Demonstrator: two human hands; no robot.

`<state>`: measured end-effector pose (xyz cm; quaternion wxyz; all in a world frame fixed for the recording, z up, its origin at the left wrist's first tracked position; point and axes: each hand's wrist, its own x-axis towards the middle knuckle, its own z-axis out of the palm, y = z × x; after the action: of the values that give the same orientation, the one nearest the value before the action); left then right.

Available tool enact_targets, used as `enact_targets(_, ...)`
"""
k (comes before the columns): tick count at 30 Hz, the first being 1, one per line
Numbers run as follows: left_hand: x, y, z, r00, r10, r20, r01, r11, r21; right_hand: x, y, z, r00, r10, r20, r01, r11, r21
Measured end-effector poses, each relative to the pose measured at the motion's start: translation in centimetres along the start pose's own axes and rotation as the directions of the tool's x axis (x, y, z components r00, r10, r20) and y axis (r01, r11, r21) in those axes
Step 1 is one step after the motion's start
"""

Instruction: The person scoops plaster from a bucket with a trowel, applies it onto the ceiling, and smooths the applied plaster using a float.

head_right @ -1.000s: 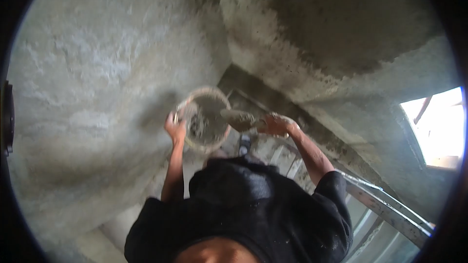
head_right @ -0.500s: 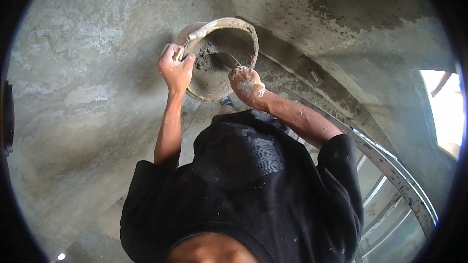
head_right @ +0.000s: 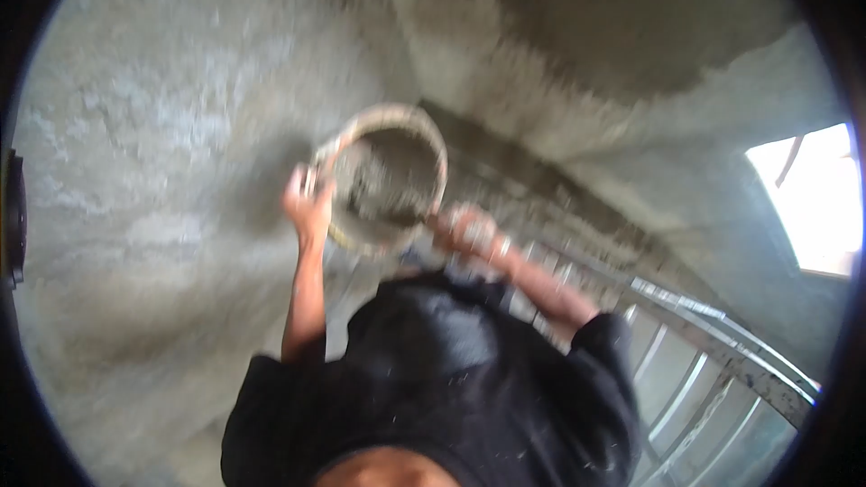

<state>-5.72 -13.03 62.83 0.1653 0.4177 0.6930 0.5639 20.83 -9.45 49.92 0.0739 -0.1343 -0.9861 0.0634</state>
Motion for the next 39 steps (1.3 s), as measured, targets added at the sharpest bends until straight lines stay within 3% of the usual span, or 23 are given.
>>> enact_targets(1,0.0,-0.2,0.1,0.999,-0.046,-0.001,0.046,0.998,0.038,0.3,-0.5,-0.8,0.987,0.153,0.039,-0.154,0.988,0.028)
enact_targets(2,-0.1,-0.2,0.4,0.998,-0.051,-0.025,0.049,0.997,-0.062,0.4,-1.0,-1.6,0.951,0.300,0.079,-0.306,0.949,0.070)
enact_targets(3,-0.1,-1.4,0.7,0.997,-0.007,-0.073,0.007,1.000,0.010,0.5,-1.3,-2.3,0.890,0.451,0.070,-0.456,0.876,0.158)
enact_targets(4,0.0,-1.9,0.9,0.995,-0.027,-0.094,0.034,0.996,0.081,1.3,-0.9,-4.3,0.859,0.484,0.164,-0.506,0.850,0.144)
enact_targets(6,0.3,-2.6,1.4,0.988,0.005,-0.152,0.002,0.999,0.042,0.4,1.3,-6.6,0.850,0.482,0.212,-0.515,0.846,0.138)
enact_targets(8,0.4,-3.2,1.2,0.984,-0.024,-0.176,0.032,0.999,0.045,-1.8,5.7,-5.1,0.790,0.565,0.239,-0.586,0.810,0.019)
enact_targets(9,0.4,-3.4,1.3,0.981,-0.058,-0.186,0.071,0.995,0.064,-2.5,7.8,-7.3,0.863,0.506,-0.005,-0.505,0.862,-0.050)
enact_targets(10,0.3,-3.2,1.6,0.980,-0.065,-0.190,0.076,0.996,0.053,-2.8,10.2,-10.4,0.925,0.356,-0.130,-0.376,0.904,-0.202)
enact_targets(11,0.1,-2.7,1.8,0.977,-0.053,-0.208,0.066,0.996,0.057,-2.2,12.2,-14.2,0.939,0.343,-0.010,-0.328,0.889,-0.319)
enact_targets(12,-0.1,-2.3,1.9,0.974,-0.042,-0.225,0.058,0.996,0.063,-1.8,15.1,-16.0,0.952,0.279,-0.123,-0.300,0.781,-0.548)
enact_targets(14,-0.5,-2.4,2.2,0.972,-0.036,-0.231,0.059,0.994,0.094,-2.1,22.7,-16.6,0.893,0.343,-0.291,-0.392,0.278,-0.877)
enact_targets(16,-0.8,-2.9,1.9,0.969,0.017,-0.247,0.017,0.991,0.132,2.7,21.2,-28.6,0.766,0.633,-0.109,-0.600,0.644,-0.474)
enact_targets(18,-0.9,-2.9,1.3,0.967,0.009,-0.253,0.037,0.984,0.176,3.0,25.1,-31.7,0.873,0.420,-0.247,-0.463,0.557,-0.690)
enact_targets(20,-0.9,-3.7,0.7,0.966,0.007,-0.258,0.053,0.973,0.225,4.3,27.6,-35.0,0.919,0.348,-0.183,-0.305,0.338,-0.890)
enact_targets(21,-0.9,-4.5,0.4,0.965,-0.001,-0.263,0.061,0.974,0.219,5.0,27.6,-36.2,0.920,0.349,-0.177,-0.300,0.337,-0.892)
enact_targets(23,-0.6,-5.7,0.0,0.963,-0.013,-0.268,0.073,0.975,0.212,6.6,27.3,-39.0,0.901,0.428,-0.075,-0.164,0.176,-0.971)
enact_targets(27,0.6,-5.3,-0.8,0.960,0.015,-0.280,0.040,0.980,0.192,9.2,27.4,-42.0,0.908,0.409,-0.093,-0.209,0.248,-0.946)
enact_targets(32,1.9,-6.9,-1.3,0.970,-0.015,-0.241,0.065,0.977,0.202,9.0,30.6,-42.5,0.826,0.562,0.051,0.097,-0.052,-0.994)
enact_targets(33,2.1,-7.1,-1.4,0.972,-0.017,-0.234,0.066,0.977,0.203,9.4,30.4,-42.6,0.822,0.567,0.053,0.100,-0.051,-0.994)
enact_targets(36,2.9,-7.7,-1.3,0.966,0.008,-0.257,0.042,0.981,0.187,10.8,29.4,-44.4,0.799,0.556,0.228,0.509,-0.425,-0.748)
enact_targets(39,3.7,-8.1,-1.1,0.967,0.006,-0.254,0.039,0.984,0.172,12.2,28.1,-45.9,0.699,0.610,0.373,0.708,-0.665,-0.239)
